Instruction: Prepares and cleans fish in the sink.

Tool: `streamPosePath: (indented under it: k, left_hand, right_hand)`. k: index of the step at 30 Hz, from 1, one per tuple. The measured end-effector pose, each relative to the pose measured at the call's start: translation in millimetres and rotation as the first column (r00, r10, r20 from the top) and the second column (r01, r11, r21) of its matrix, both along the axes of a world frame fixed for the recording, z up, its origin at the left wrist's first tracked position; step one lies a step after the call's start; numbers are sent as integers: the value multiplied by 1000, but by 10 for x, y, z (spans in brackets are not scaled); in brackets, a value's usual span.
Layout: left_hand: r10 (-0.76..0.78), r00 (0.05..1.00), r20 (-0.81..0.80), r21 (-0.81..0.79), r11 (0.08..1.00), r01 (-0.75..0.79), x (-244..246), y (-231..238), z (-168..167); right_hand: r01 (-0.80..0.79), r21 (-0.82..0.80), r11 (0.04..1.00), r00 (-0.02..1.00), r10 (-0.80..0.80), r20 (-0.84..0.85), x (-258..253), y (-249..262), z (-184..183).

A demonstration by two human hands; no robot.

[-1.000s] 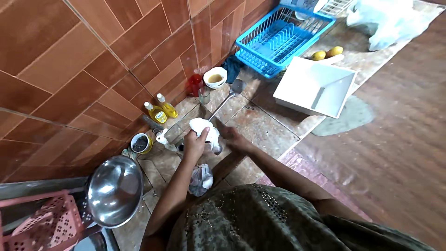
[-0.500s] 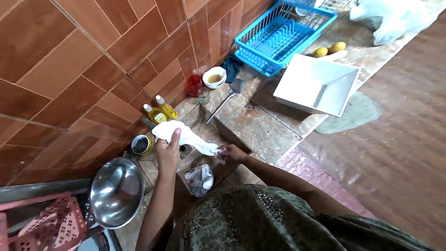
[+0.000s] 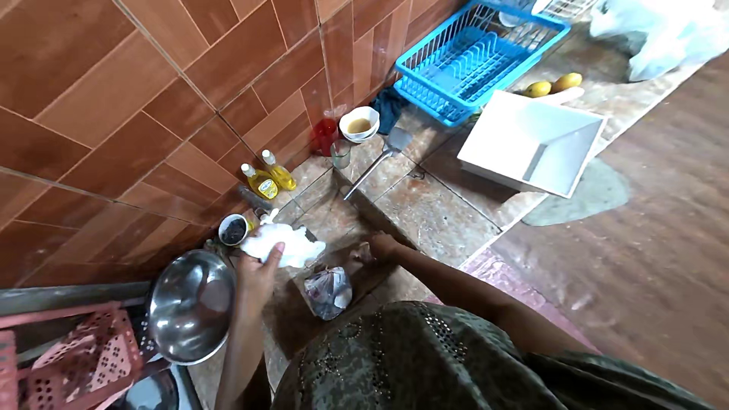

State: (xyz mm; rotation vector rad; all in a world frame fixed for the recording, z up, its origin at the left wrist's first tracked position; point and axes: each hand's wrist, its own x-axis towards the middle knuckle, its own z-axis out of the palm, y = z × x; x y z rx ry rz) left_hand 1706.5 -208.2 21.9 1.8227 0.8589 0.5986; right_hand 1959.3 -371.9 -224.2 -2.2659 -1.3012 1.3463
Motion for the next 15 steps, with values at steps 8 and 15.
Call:
streamPosePath:
  k: [8,15]
  left_hand:
    - [-66,813,-578,-82,996,23,-199,304,-1499]
    - [90,869,-487,164,986,-10,-130,421,-1175]
  right_hand:
    - [-14,416,909,883,206,-422,-679,1115,490]
    - [-178,332,926,914,281,-293,-1201,1638,558]
